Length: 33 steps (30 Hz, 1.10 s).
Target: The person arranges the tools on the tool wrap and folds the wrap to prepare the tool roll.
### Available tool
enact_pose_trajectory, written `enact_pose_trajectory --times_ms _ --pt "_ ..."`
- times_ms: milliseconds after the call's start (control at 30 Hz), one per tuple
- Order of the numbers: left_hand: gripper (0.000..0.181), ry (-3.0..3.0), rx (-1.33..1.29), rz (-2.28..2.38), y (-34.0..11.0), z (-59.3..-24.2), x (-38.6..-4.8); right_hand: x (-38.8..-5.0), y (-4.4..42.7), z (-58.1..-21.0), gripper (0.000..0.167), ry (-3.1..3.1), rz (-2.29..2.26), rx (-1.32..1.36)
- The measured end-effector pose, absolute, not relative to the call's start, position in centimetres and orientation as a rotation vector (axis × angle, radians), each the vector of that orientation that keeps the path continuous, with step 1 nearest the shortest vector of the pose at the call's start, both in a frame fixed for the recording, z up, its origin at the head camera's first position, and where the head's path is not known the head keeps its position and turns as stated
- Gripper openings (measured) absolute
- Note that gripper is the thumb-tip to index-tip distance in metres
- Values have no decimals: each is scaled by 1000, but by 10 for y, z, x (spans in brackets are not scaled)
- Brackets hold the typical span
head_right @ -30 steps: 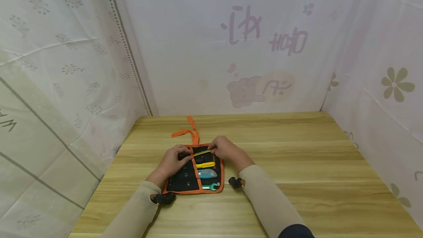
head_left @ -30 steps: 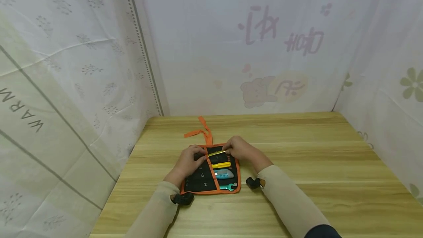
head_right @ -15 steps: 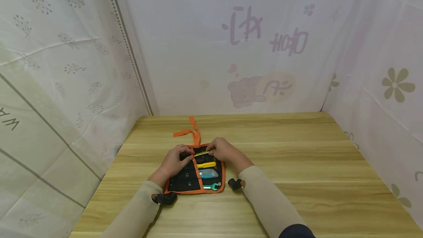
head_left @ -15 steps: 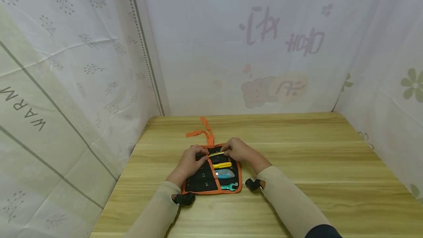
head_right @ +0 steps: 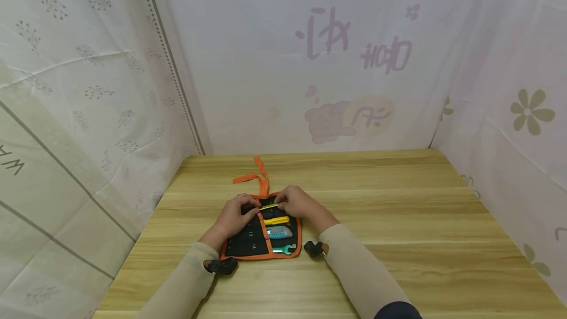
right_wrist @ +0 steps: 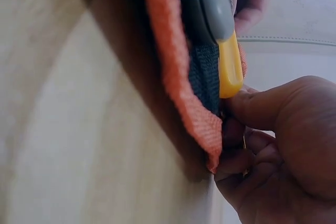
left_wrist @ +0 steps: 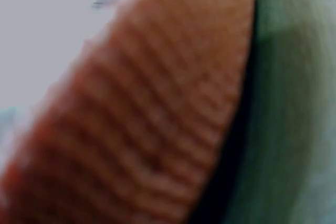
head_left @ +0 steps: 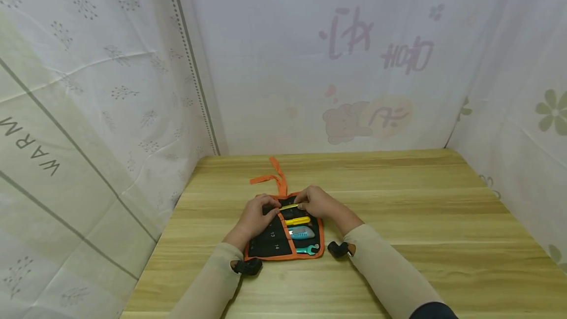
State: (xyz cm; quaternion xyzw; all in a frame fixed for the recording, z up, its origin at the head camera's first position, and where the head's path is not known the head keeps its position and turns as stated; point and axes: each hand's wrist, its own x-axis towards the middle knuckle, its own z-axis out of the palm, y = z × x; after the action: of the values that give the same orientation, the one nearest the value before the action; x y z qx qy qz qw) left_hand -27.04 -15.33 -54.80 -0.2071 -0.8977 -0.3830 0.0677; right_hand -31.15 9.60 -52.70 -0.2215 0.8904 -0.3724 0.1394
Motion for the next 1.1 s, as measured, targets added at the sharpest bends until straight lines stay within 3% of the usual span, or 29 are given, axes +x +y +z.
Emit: enact_pose_trajectory --times_ms 400,1100 --pt "14 -2690 -662 -1096 -155 -548 -270 -310 105 -522 15 2660 -917 -757" --pt "11 -2782 -821 -733 -151 -531 -275 -307 130 -520 10 2653 -979 -686"
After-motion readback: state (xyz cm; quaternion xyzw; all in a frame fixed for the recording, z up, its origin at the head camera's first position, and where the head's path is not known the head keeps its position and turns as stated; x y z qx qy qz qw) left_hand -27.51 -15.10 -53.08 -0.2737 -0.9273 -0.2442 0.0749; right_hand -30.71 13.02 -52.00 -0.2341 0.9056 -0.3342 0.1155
